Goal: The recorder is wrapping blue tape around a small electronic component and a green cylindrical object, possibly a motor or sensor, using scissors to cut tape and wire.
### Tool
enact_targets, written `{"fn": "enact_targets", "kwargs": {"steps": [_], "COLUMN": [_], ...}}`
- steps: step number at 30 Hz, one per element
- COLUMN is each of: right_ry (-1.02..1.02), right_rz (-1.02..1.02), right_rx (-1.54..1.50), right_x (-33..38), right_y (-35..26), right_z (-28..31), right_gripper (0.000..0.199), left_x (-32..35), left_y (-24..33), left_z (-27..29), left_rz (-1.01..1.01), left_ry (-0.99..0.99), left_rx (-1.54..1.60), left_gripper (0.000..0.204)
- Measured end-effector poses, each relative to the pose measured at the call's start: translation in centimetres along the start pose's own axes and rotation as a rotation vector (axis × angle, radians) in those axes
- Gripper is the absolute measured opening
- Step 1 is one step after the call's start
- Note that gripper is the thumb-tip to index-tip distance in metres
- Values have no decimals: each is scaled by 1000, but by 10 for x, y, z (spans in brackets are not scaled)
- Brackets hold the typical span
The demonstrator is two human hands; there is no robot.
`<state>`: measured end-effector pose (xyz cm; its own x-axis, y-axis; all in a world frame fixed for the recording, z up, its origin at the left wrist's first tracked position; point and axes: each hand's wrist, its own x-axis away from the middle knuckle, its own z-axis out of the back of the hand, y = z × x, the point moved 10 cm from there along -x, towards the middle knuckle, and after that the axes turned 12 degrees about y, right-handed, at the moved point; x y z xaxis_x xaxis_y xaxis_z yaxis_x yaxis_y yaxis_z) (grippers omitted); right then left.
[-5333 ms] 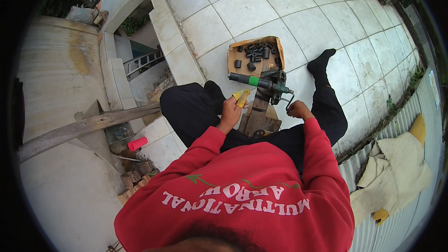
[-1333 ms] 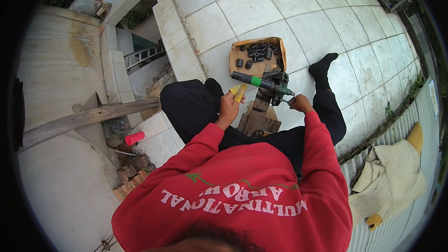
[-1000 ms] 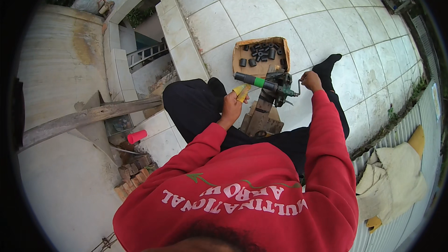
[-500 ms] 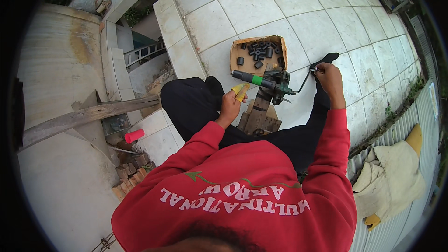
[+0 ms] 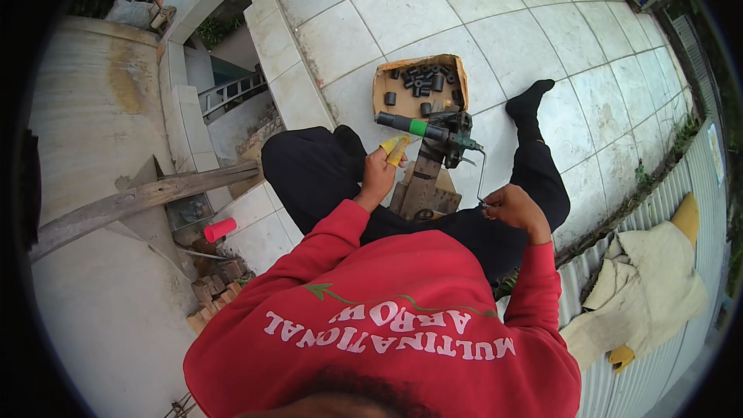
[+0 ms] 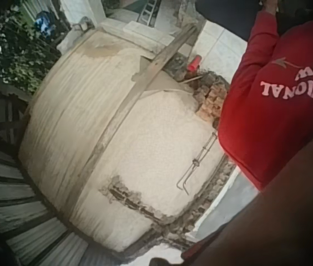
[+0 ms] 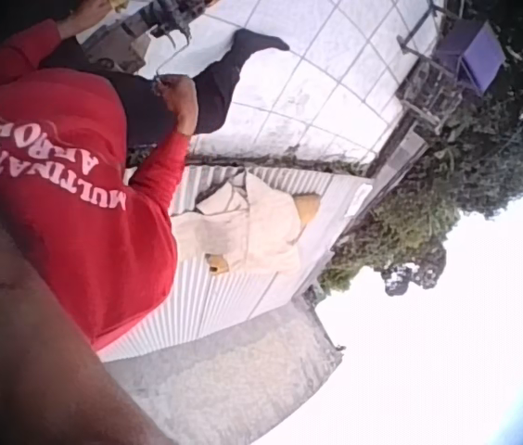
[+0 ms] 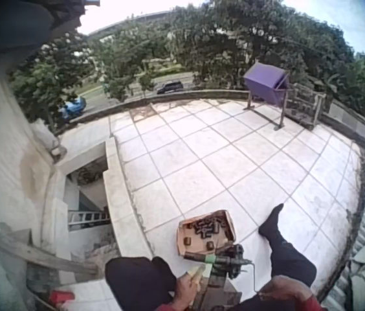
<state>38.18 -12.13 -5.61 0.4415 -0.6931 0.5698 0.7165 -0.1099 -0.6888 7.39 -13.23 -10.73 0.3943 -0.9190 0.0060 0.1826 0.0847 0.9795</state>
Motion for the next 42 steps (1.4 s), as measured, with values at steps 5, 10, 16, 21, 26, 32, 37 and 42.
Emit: {"fn": "enact_targets", "kwargs": {"steps": [5,10,16,21,26,32,37,42], "right_ry": [-107,-24,204,437,582,680,710,783], "right_rz": [-169,-197,-214,-8,20,77,106,134], "right_rx": [16,106,181,474,437,456,408,362], "right_x": [-43,-107,-185,-227,-236,-199,-165,-131], "right_y": [75,135,155,142,84,19,-10,-34], "right_z": [-55,-67,-29,37,107,152,166,173], "right_gripper": [13,17,26,20,22,19,21,21], "left_x": [-1,0,0,-1,1,1,0,1], "left_y": [3,4,10,9,6,10,9,14], "left_z": [0,1,5,-2,1,2,3,3], "left_rz": [-3,32,-4,-14,10,-1,-2,1], "left_ry": [14,15,14,-25,-29,-33,-23,-4], "left_rx": [-19,-9,-19,-19,-15,-11,-9,7], "left_gripper": [17,17,17,22,23,25,25,25]}}
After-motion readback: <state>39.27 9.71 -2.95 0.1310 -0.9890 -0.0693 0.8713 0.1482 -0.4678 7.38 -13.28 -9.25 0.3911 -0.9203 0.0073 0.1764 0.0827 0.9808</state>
